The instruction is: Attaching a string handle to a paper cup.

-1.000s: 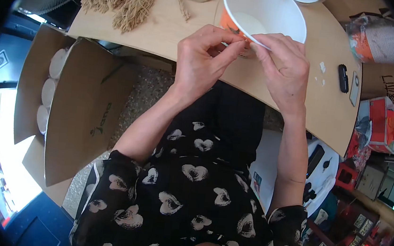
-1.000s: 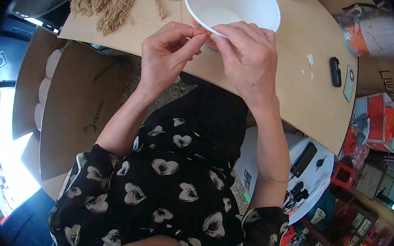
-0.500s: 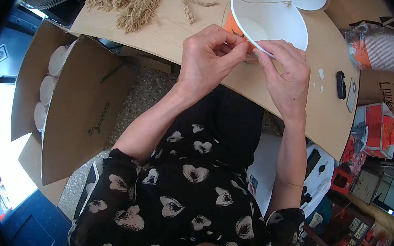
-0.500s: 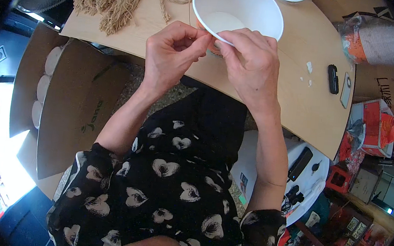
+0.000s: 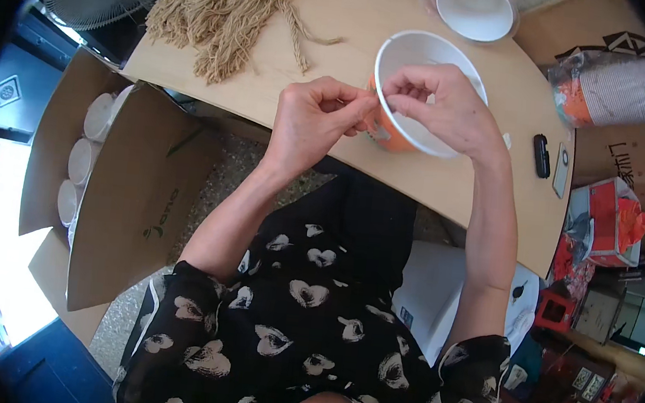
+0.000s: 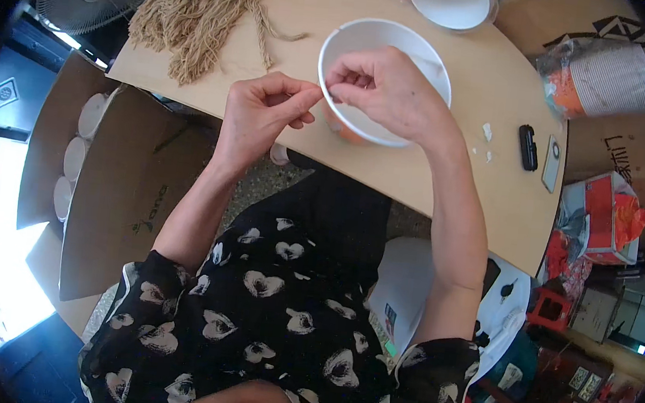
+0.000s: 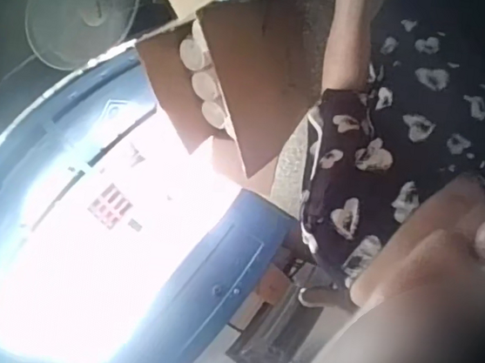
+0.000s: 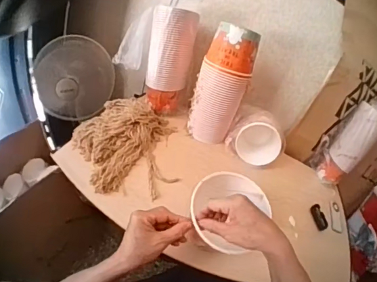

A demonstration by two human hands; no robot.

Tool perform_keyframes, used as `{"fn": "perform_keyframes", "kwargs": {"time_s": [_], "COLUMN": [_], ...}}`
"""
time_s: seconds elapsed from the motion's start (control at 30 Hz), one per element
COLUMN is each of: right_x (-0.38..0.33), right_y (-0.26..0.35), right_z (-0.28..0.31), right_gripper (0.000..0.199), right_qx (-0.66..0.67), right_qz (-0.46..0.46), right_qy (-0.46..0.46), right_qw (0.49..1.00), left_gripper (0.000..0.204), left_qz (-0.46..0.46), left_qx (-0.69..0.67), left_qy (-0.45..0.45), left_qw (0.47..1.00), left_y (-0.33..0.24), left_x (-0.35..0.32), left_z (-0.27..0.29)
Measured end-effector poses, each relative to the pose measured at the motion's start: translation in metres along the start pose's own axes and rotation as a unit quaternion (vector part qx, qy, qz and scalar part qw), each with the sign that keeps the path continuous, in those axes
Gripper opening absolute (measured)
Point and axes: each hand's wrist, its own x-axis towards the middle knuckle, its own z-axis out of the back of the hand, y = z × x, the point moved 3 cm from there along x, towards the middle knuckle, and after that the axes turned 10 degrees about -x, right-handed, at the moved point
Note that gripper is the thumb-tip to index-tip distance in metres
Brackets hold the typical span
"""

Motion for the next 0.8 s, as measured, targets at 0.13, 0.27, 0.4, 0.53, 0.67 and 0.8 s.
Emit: {"fn": "perform_keyframes", "kwargs": {"time_s": [0.13,0.27,0.4,0.53,0.67,0.8], "right_x": [0.004,0.008,0.011,0.012,0.011,0.013], "right_y": [-0.002,-0.005,-0.01,-0.012,-0.012,-0.015], "right_z": [-0.005,-0.009,-0.008,-0.006,-0.004,-0.003], "right_gripper": [0.006,0.01,0.012,0.013,0.008,0.002], "right_qx": [0.012,0.022,0.018,0.026,0.022,0.051], "right_qz": [0.022,0.028,0.025,0.017,-0.002,-0.024], "right_qy": [0.016,0.026,0.026,0.031,0.017,0.007], "right_qw": [1.0,0.999,0.999,0.999,1.0,0.998], "left_gripper": [0.019,0.02,0.023,0.027,0.025,0.026], "left_qz": [0.023,0.02,-0.006,0.027,0.021,0.029], "left_qx": [-0.014,-0.02,0.005,0.013,-0.064,-0.047], "left_qy": [0.015,0.034,0.053,0.066,0.041,0.051], "left_qw": [1.0,0.999,0.999,0.997,0.997,0.997], "left_y": [0.002,0.0,-0.002,-0.007,-0.001,0.003], "left_x": [0.002,0.005,0.003,0.0,0.005,0.008], "left_z": [0.003,0.008,0.007,0.005,0.003,0.01]}}
